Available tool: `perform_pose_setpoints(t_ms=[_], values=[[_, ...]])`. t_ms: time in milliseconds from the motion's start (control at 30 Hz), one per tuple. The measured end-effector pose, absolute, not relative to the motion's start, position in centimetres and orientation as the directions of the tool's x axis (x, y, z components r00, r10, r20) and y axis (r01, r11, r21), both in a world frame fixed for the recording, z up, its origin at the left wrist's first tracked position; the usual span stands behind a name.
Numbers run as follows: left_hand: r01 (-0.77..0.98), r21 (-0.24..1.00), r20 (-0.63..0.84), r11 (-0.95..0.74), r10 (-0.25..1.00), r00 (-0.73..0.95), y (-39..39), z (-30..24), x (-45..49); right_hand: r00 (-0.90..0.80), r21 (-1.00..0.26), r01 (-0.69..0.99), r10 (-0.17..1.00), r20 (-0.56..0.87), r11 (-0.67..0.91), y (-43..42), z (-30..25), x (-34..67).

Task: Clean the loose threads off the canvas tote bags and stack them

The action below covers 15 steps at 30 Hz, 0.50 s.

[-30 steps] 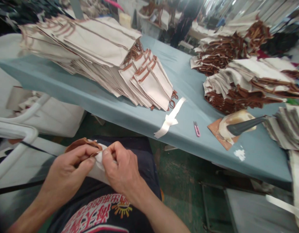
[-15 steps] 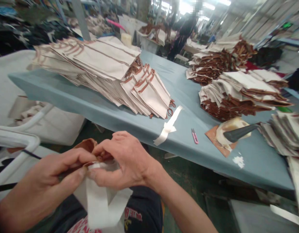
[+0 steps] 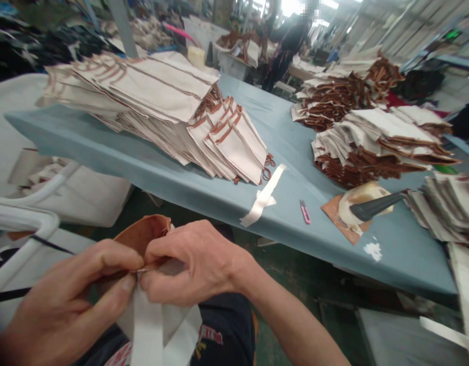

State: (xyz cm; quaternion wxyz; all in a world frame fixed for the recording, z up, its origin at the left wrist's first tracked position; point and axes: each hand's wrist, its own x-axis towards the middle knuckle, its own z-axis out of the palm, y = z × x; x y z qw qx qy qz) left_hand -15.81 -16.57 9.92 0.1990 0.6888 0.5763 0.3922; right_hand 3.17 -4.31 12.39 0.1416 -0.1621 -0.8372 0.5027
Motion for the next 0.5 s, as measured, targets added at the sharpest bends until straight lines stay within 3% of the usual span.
perform_pose_setpoints(t_ms=[200,300,400,500], values=[[0.665,0.548,0.499,-0.508,0.836,0.228,-16.8,7.3,-16.5,-0.925,-0.993,0.078,0.366,-0.105,-0.086,-4.5,10.5,3.4],[0.710,0.454,0.586,-0.538,0.781,0.217,-16.4,5.9,-16.3,-0.908,-0.973,0.072,0.389,-0.155,-0.219,-4.6,9.2,3.0],[0.675,0.437,0.653,-0.595,0.726,0.217,-16.1,5.5,-16.2,-0.863,-0.969,0.146,0.453,-0.222,-0.197,-4.8,9.0,2.7],[0.676,0.553,0.574,-0.487,0.811,0.114,-16.6,6.5,-16.4,-0.832,-0.984,0.167,0.545,-0.103,0.069,-5.3,9.9,2.9]])
